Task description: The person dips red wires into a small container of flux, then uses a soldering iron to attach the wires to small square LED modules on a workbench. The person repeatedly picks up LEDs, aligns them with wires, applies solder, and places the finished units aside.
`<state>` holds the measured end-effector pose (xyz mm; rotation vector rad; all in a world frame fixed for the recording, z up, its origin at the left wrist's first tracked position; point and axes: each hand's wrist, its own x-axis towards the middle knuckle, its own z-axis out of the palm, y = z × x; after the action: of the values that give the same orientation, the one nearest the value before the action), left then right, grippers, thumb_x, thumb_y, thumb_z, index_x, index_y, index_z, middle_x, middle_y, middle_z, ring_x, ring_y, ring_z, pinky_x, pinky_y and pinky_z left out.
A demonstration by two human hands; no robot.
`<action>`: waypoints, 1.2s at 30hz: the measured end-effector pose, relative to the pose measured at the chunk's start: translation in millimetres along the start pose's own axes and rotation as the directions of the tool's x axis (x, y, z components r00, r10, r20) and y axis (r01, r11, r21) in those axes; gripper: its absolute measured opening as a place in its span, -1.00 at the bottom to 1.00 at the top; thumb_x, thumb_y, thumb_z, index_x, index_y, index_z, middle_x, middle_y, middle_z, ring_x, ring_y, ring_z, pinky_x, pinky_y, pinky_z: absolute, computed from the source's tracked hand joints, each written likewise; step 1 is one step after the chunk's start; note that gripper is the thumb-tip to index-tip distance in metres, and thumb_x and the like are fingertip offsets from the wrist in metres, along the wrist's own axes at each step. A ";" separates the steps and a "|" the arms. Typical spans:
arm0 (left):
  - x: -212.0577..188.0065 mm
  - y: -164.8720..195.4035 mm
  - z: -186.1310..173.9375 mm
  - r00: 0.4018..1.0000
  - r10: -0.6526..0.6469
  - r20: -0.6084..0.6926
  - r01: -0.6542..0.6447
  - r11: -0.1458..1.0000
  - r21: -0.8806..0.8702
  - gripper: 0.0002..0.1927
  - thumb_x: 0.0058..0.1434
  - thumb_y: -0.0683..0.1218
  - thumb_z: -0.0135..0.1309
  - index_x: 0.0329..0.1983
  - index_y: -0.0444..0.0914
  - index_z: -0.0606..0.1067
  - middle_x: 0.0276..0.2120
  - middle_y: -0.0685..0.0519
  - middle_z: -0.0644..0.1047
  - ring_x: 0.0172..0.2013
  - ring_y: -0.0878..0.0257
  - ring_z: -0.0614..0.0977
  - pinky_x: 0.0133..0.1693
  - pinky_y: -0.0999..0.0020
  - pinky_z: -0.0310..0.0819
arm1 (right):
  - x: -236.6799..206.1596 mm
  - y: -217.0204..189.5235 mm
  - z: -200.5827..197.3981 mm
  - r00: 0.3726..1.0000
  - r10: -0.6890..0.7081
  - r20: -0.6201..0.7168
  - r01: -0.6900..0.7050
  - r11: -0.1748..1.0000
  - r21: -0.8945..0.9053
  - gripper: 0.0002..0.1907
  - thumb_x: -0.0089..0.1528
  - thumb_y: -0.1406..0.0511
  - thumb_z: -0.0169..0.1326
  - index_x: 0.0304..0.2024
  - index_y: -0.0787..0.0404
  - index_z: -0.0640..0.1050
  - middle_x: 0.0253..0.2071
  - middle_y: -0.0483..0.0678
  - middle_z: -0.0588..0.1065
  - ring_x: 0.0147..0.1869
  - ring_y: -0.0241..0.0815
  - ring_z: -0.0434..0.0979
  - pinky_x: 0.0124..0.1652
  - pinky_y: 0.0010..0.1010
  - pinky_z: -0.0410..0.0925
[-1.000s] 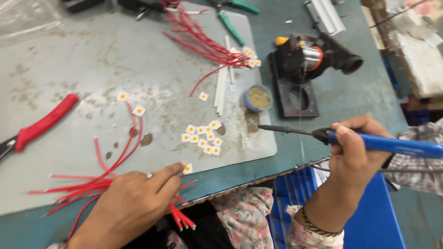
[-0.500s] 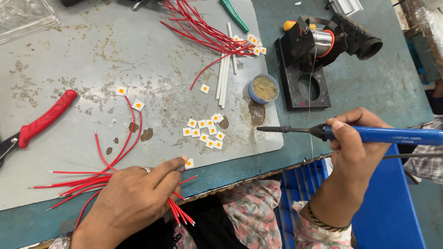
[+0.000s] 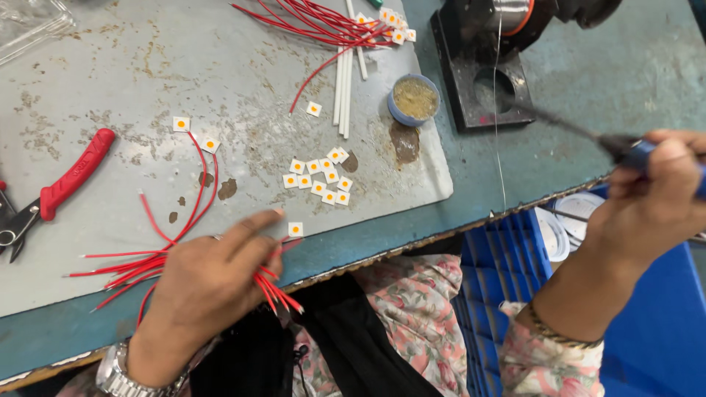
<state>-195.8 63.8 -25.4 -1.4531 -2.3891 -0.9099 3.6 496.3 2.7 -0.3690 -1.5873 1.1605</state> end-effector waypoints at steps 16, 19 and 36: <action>-0.6 1.6 -6.4 0.851 -0.491 -0.186 0.435 0.858 -0.272 -0.82 0.25 -0.19 0.24 -0.13 -0.38 0.57 -0.19 -0.06 0.60 -0.53 0.34 0.44 -0.48 0.49 0.27 | 103.0 62.4 -16.6 0.990 -0.120 -0.080 0.106 0.982 -0.157 -0.79 0.56 0.31 0.09 -0.02 0.39 0.58 -0.42 -0.03 0.46 -0.51 -0.33 0.32 -0.49 -0.53 0.17; -2.2 -2.0 -4.9 0.884 -0.418 -0.208 0.352 0.889 -0.293 -0.83 0.44 -0.12 0.20 -0.08 -0.34 0.54 -0.15 -0.02 0.59 -0.39 0.36 0.55 -0.37 0.52 0.38 | 106.1 60.9 1.2 0.989 -0.147 0.005 0.146 0.973 -0.180 -0.84 0.56 0.33 0.09 -0.05 0.34 0.49 -0.41 -0.04 0.43 -0.47 -0.30 0.39 -0.47 -0.52 0.25; -4.1 -11.8 5.5 0.894 -0.385 -0.228 0.360 0.922 -0.144 -0.84 0.52 -0.18 0.03 -0.15 -0.40 0.41 -0.25 -0.17 0.44 -0.36 -0.10 0.49 -0.32 0.09 0.33 | -53.4 12.4 60.1 0.766 -0.279 0.580 0.643 0.288 -0.710 -0.81 0.09 0.33 0.31 -0.28 0.31 0.66 -0.15 0.09 0.60 -0.03 0.02 0.51 -0.11 -0.16 0.43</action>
<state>-203.1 60.3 -36.4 -0.8452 -2.4942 -1.2314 -33.1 433.9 -34.3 -0.3078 -2.3524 -0.2466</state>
